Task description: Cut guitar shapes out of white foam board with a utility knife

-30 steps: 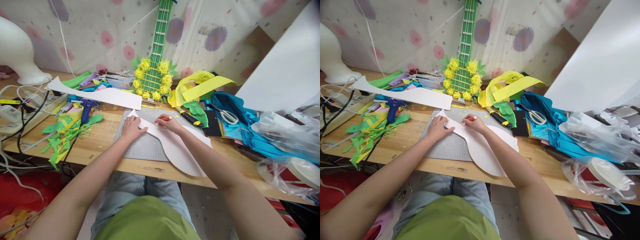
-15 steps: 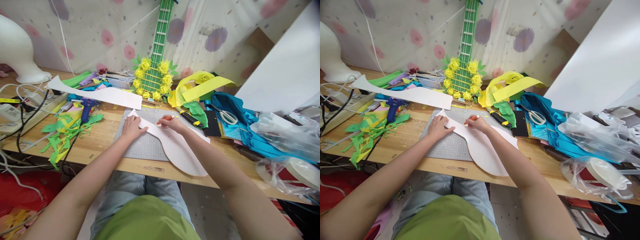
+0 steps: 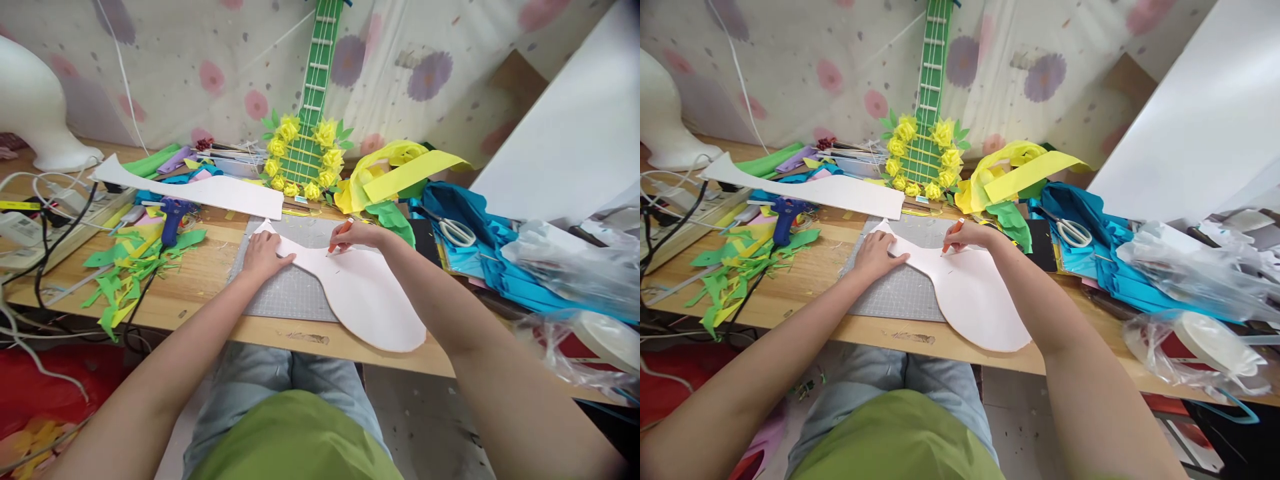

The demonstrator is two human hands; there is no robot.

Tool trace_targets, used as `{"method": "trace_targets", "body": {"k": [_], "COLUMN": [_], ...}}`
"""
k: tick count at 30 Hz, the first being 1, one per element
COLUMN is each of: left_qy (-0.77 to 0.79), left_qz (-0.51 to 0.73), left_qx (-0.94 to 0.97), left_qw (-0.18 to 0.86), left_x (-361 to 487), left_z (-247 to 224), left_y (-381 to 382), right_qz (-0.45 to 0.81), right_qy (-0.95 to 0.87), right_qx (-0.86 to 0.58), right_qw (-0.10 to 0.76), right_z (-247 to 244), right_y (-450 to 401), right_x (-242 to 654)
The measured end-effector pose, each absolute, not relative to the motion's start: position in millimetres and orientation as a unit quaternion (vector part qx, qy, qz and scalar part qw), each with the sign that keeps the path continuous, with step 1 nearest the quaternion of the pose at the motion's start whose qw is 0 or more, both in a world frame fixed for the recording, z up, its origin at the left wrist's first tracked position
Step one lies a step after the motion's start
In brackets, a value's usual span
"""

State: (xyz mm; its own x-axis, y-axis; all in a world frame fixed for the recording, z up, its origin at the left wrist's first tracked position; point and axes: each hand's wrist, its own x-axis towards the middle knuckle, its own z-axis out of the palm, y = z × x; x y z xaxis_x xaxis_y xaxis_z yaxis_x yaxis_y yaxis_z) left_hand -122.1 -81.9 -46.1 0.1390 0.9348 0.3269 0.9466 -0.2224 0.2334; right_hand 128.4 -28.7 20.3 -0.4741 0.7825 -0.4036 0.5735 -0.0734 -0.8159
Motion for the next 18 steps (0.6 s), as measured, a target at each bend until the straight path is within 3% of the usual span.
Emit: {"method": "trace_targets", "body": {"k": [11, 18], "left_qy": [-0.621, -0.623], "left_qz": [-0.2, -0.195], "left_qx": [-0.758, -0.758], "left_qw": [0.018, 0.018], "left_x": [-121.6, -121.3], "left_z": [-44.0, -43.2], "left_y": [-83.1, -82.7], "right_qz": [0.488, 0.368], "right_qy": [-0.681, -0.707], "right_qx": [-0.544, -0.604], "right_qw": [0.048, -0.001], "right_z": [32.1, 40.8], "right_y": [-23.0, -19.7], "right_x": [149.8, 167.6]}}
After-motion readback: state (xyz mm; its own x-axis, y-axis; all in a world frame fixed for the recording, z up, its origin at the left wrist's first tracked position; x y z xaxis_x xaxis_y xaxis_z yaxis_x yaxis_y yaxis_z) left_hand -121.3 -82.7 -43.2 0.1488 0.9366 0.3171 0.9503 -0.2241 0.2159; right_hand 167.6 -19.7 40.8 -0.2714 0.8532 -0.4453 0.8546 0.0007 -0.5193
